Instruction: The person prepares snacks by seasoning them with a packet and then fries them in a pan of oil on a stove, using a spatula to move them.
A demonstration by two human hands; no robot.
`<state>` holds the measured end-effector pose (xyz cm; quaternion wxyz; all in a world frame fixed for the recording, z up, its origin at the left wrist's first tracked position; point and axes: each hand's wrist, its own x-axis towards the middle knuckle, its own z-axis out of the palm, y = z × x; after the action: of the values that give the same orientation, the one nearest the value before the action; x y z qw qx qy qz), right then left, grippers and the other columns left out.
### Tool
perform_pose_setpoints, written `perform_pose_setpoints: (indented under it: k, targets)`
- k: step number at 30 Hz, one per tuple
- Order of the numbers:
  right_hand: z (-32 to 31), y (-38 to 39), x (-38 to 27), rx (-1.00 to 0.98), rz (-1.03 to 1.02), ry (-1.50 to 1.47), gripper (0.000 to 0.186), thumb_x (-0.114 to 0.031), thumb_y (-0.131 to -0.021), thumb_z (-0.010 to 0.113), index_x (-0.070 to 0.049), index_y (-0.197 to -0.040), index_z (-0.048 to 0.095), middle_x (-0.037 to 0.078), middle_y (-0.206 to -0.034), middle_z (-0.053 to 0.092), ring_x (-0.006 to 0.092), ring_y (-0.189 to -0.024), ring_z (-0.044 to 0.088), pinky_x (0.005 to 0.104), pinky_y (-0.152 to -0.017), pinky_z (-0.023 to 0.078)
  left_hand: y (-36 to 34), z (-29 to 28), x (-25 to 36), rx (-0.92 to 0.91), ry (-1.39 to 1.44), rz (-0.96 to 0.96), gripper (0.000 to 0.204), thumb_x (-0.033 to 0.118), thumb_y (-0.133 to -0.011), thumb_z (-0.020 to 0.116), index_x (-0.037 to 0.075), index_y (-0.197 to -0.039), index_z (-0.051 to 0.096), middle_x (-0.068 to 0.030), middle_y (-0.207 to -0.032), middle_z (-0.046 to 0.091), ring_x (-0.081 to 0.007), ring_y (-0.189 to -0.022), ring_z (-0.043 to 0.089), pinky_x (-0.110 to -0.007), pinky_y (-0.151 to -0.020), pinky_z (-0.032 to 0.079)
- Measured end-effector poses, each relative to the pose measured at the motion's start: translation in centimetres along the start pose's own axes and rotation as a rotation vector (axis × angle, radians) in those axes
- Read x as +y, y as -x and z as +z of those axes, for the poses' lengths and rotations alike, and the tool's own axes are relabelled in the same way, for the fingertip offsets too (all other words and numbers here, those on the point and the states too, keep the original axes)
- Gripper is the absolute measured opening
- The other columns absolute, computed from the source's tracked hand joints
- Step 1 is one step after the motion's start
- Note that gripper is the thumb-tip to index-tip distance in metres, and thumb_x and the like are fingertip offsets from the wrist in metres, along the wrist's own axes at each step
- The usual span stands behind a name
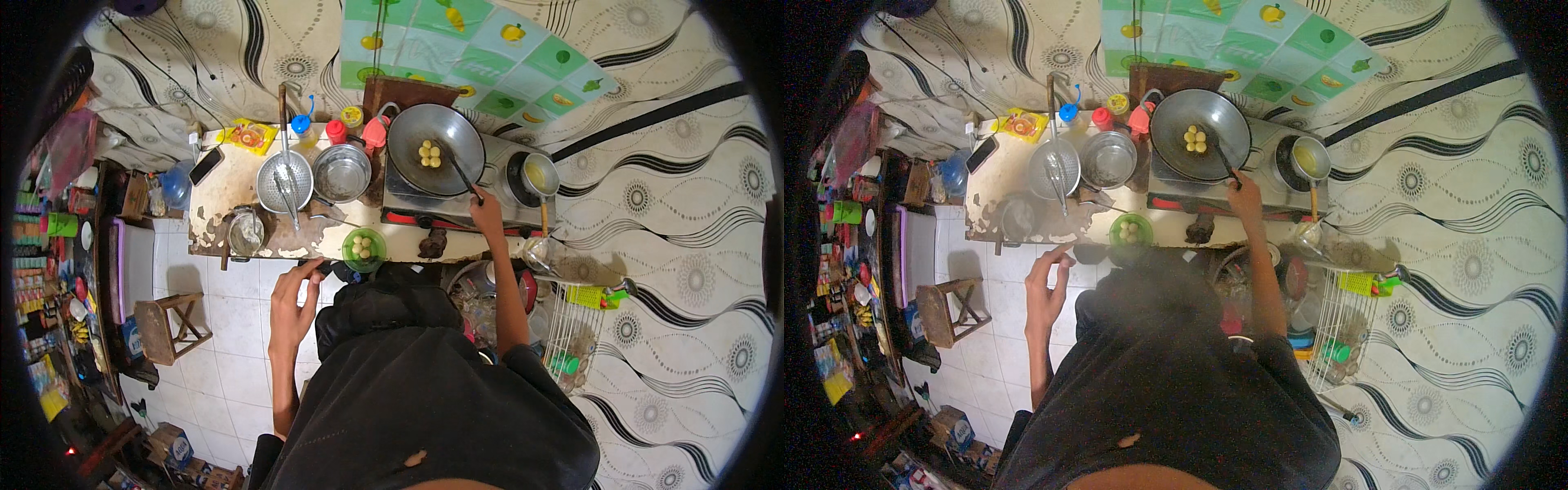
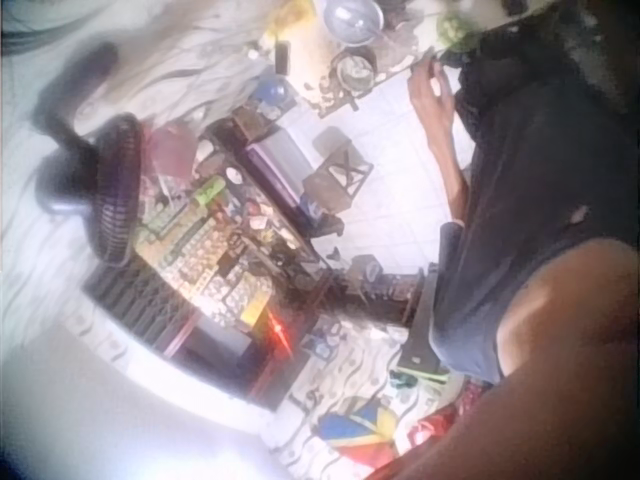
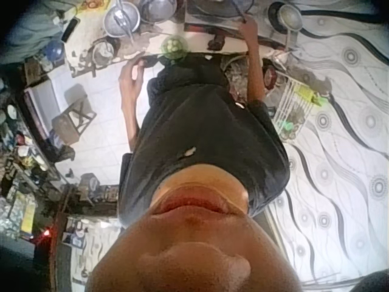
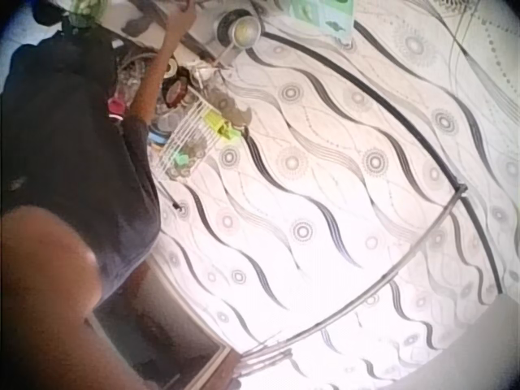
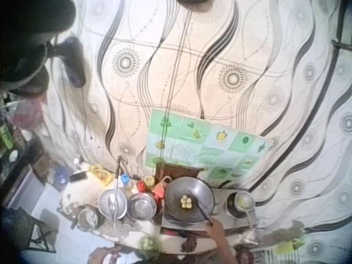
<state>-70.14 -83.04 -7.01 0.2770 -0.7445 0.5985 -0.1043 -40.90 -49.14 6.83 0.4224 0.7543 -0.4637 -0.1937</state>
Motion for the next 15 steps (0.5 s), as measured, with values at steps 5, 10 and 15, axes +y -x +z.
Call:
perform_pose_setpoints:
  k: [5, 10, 15]
  targets:
    - [-1.4, 1.4, -1.5, -0.007, 0.0, -0.042, 0.041, -0.016, -0.092, 0.053, -0.007, -0.132, 0.061, 0.024, -0.111, 0.067, 0.0367, -0.093, 0.066, 0.0453, -0.082, 0.051, 0.3, -0.5, 0.1, 0.001, 0.001, -0.01, 0.026, 0.008, -0.095, 0.061, 0.006, -0.12, 0.067, -0.011, -0.094, 0.07, -0.0272, -0.088, 0.063, -0.037, -0.083, 0.048]
    - [-0.1, 1.6, 2.6, 0.016, -0.048, 0.03, 0.042, -0.017, -0.093, 0.054, -0.006, -0.133, 0.06, 0.024, -0.11, 0.067, 0.0358, -0.097, 0.066, 0.044, -0.085, 0.051, 0.6, -0.2, 0.0, 0.03, 0.01, -0.003, 0.026, 0.008, -0.095, 0.06, 0.006, -0.12, 0.067, -0.0109, -0.093, 0.07, -0.0268, -0.088, 0.063, -0.037, -0.083, 0.048]
    - [-0.9, 3.6, 1.2, 0.069, -0.105, 0.002, 0.038, -0.018, -0.093, 0.055, -0.002, -0.126, 0.064, 0.022, -0.067, 0.061, 0.0333, -0.058, 0.058, 0.0426, -0.063, 0.045, 1.1, -0.1, 0.0, 0.022, 0.024, -0.032, 0.026, 0.008, -0.094, 0.061, 0.006, -0.119, 0.067, -0.0108, -0.091, 0.07, -0.0267, -0.087, 0.063, -0.037, -0.082, 0.048]
